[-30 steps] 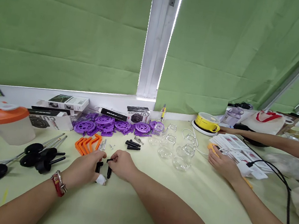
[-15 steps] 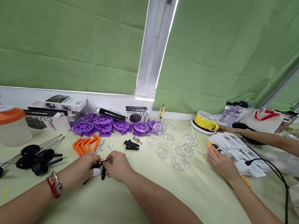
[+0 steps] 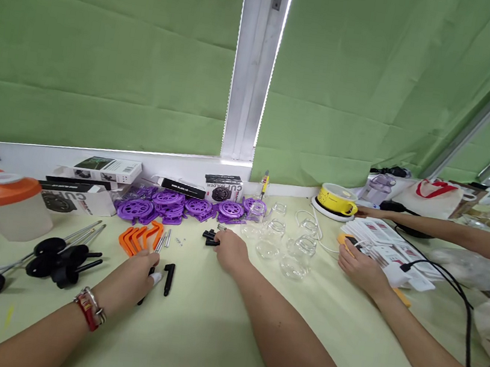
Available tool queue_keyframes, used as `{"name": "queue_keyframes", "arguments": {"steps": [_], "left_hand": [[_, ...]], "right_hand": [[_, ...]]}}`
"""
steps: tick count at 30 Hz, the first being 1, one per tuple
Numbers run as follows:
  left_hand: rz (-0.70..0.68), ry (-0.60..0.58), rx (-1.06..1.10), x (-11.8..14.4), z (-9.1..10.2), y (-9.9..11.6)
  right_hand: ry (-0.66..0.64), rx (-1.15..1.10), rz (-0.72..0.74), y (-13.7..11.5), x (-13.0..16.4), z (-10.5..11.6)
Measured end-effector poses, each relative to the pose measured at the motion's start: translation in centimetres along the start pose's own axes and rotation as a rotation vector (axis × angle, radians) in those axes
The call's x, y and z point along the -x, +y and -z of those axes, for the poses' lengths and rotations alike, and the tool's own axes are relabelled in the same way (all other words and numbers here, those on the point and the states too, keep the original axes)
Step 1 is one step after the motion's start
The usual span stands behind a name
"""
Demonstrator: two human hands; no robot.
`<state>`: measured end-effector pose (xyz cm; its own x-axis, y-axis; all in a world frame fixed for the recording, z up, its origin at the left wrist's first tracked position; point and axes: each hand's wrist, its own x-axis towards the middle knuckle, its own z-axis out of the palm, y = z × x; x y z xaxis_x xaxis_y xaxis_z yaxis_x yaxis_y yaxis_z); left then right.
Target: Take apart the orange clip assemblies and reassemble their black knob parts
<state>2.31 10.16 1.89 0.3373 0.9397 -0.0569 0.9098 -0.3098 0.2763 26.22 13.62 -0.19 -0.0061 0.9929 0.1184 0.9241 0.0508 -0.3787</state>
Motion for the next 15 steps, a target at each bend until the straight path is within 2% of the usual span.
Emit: {"name": "queue_keyframes", "arguments": {"steps": [4, 8, 11, 13, 15], "left_hand": [[0.0, 0.02, -0.002, -0.1, -0.3, -0.1], [0.013, 0.045, -0.034, 0.0, -0.3, 0.1], [-0.018, 0.157, -0.091, 0.2, -0.2, 0.5], [-0.106, 0.29, -0.051, 0.3, -0.2, 0.6], [-0.234, 0.355, 0.089, 0.3, -0.3, 0.7]], "right_hand": [[-0.025, -0.004, 0.01, 0.2, -0.2, -0.7], [-0.042, -0.013, 0.014, 0.0, -0.1, -0.5], [-0.034, -0.048, 0.047, -0.7, 0.4, -0.2], [-0.057, -0.219, 0.111, -1.6, 1.1, -0.3], [-0.146, -0.521, 0.184, -2.8, 1.8, -0.6]]}}
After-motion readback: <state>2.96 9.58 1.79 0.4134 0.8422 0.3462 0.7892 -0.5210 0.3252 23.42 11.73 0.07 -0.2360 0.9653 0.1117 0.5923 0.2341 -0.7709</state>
